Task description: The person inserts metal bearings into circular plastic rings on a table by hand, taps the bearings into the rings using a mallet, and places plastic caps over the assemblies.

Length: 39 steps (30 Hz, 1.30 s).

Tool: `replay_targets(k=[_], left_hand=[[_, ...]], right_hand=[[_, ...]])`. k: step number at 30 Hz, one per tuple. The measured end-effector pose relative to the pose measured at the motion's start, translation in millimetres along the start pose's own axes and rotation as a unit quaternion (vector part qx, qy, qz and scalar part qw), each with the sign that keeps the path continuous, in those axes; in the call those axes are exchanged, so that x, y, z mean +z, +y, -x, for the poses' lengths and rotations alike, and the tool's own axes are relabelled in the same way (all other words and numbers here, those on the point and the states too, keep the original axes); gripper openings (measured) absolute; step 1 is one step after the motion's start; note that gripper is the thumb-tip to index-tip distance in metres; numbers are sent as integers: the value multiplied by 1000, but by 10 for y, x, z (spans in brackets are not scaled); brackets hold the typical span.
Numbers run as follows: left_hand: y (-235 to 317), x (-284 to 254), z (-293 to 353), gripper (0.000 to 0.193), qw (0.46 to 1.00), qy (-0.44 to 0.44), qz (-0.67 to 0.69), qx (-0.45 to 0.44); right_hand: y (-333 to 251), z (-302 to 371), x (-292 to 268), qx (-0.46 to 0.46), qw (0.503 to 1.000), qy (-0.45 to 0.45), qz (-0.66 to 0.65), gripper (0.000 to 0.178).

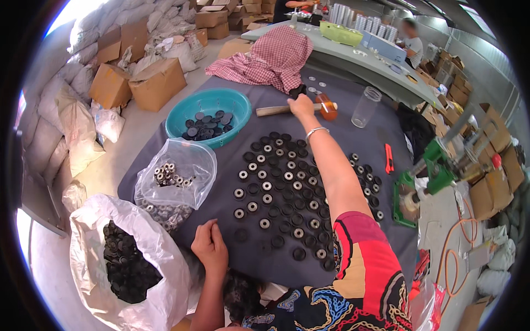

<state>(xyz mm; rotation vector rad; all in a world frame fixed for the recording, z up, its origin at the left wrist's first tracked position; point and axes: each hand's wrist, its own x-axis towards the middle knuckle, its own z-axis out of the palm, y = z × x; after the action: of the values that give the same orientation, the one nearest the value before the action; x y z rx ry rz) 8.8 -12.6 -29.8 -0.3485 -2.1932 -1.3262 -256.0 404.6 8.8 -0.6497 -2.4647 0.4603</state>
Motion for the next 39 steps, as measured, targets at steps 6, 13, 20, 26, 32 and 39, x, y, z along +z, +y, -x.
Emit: replay_targets(k=[6,13,20,26,32,39], left_hand=[[-39,27,-47,9,1000,-10,2,-12],[-30,-5,43,12,1000,14,21,4],[-11,121,-4,8,998,19,20,54],[-142,-12,-5,9,999,39,-19,33],[-134,105,44,10,995,50,-4,81],[-44,86,133,11,993,9,-110,51]], right_hand=[[-167,-146,37,105,983,-147,34,60],[-177,231,-100,151,985,-72,-40,58],[379,126,-910,140,944,-32,-299,30],[-134,886,-1772,178,844,-117,-492,31],[-260,2222,-3040,-43,848,-114,-515,51],[-48,3002,-3056,-19,878,-252,-407,52]])
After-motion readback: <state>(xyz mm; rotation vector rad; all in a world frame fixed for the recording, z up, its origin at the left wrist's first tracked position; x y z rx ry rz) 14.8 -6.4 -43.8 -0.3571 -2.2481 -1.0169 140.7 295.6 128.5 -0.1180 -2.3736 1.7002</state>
